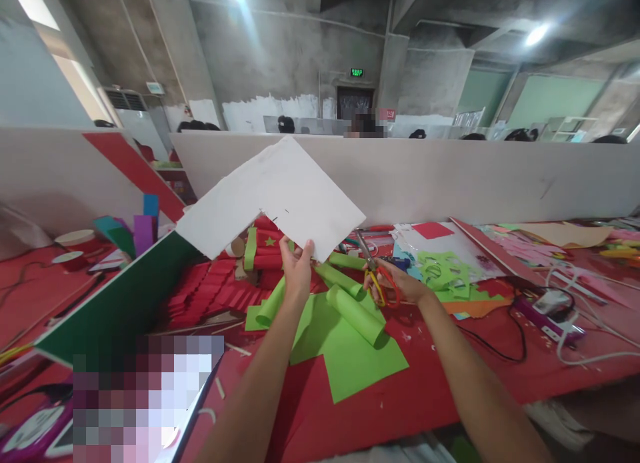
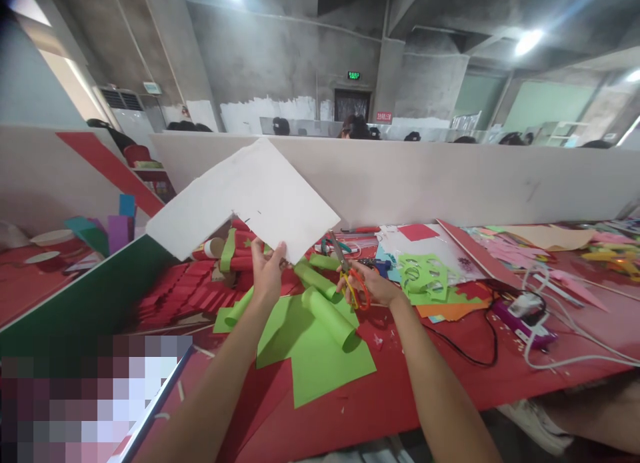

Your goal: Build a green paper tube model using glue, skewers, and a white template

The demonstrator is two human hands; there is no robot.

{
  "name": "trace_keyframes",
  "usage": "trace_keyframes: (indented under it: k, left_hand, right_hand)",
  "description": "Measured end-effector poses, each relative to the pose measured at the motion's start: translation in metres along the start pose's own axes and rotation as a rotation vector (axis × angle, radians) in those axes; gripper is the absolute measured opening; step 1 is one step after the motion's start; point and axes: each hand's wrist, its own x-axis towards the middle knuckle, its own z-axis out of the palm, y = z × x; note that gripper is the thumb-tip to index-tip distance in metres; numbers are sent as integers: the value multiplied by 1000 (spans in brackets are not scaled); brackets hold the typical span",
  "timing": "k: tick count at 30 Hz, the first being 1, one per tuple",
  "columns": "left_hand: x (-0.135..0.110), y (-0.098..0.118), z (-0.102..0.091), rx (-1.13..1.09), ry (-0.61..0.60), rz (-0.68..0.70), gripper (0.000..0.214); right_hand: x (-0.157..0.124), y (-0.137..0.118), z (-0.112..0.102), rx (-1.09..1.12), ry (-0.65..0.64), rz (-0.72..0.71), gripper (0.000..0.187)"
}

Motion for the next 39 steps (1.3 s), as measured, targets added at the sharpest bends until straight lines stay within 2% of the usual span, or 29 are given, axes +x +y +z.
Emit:
trace_keyframes:
  k: [2,6,13,19,22,25,29,32,36,39]
  left_hand:
    - [1,-1,0,-7,9,7,58]
    - [2,-3,0,-14,18,-1,61]
    - [3,-8,-1,-4,-2,2,61]
    - [2,-7,-1,9,-22,-7,56]
    - [1,-5,0,18,-15,14,58]
    - [0,-5,0,46,-6,35,62]
    - [0,-5,-1,84,-17,29,67]
    - [0,-5,-2,105,1,33,67]
    - [1,-4,-2,104,16,64,65]
    - [1,-6,-2,88,6,75,66]
  right_hand:
    - [5,5,1,29,72,-15,67]
    - [9,8,3,-3,246,-10,59]
    - [15,10,1,-41,303,13,73]
    - [22,9,-5,-97,485,-57,86]
    - [14,2,-9,-144,390,-94,80]
    - [-1,-12,-8,-252,268,-64,75]
    - [-14,-29,-4,-368,175,51,67]
    - [-18,-34,-7,-412,186,136,56]
    - [-27,-32,-21,-563,215,242,51]
    - [-35,-29,-28,-596,69,387,48]
